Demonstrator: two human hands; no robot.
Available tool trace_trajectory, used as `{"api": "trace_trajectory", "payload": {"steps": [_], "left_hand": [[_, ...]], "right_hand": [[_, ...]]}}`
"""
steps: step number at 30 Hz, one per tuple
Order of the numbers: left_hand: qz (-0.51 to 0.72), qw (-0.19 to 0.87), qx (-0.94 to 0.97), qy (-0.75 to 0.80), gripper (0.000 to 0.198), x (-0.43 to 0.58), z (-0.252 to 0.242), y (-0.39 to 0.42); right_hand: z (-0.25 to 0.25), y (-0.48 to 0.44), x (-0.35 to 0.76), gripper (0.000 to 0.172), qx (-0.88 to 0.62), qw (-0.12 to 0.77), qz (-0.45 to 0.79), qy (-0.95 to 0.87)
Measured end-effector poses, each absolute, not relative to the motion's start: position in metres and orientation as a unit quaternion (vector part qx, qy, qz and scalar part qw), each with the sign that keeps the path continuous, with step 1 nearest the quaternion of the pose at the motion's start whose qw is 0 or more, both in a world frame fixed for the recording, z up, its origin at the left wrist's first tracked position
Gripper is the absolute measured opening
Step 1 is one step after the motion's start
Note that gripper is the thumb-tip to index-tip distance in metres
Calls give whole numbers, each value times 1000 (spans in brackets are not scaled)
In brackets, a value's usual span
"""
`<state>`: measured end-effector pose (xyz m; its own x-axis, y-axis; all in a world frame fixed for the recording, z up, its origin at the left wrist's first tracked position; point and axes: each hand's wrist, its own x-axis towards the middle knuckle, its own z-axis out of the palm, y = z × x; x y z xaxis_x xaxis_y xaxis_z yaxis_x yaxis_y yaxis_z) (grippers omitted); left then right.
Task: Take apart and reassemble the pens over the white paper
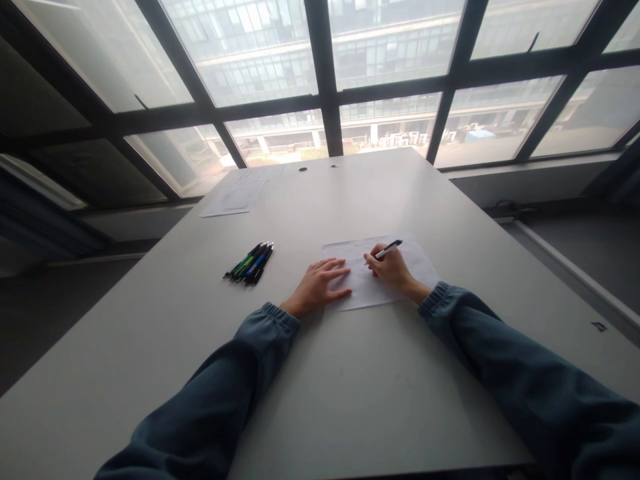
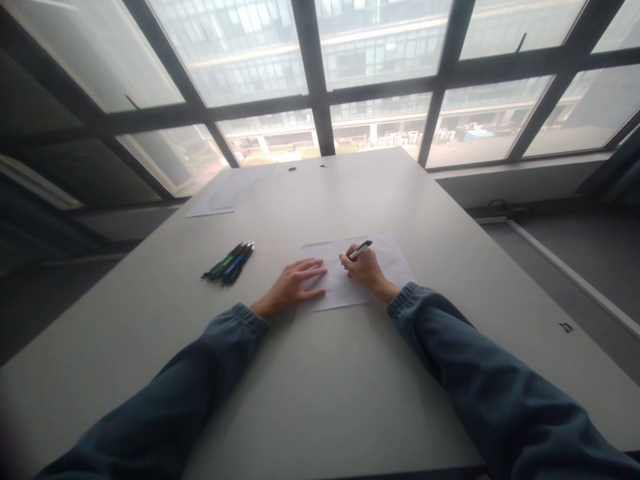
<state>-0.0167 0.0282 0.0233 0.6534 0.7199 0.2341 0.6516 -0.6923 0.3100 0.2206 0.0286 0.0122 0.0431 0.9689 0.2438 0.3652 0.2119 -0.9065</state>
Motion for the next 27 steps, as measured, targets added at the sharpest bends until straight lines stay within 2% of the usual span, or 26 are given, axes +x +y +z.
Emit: {"api": "trace_trajectory", "payload": {"steps": [3, 11, 23, 27], "left_hand": [[172, 99, 904, 378, 53, -16, 23, 28], [179, 103, 903, 376, 51, -14, 25, 27], [180, 105, 902, 378, 51, -16, 28, 26], [170, 100, 903, 381, 52, -18, 28, 25]], "right_hand": [[11, 31, 222, 22, -541, 477, 315, -617], [9, 32, 220, 23, -516, 472, 342, -628], [11, 33, 222, 19, -533, 459, 295, -647], [9, 33, 220, 23, -528, 467, 308, -639]]}}
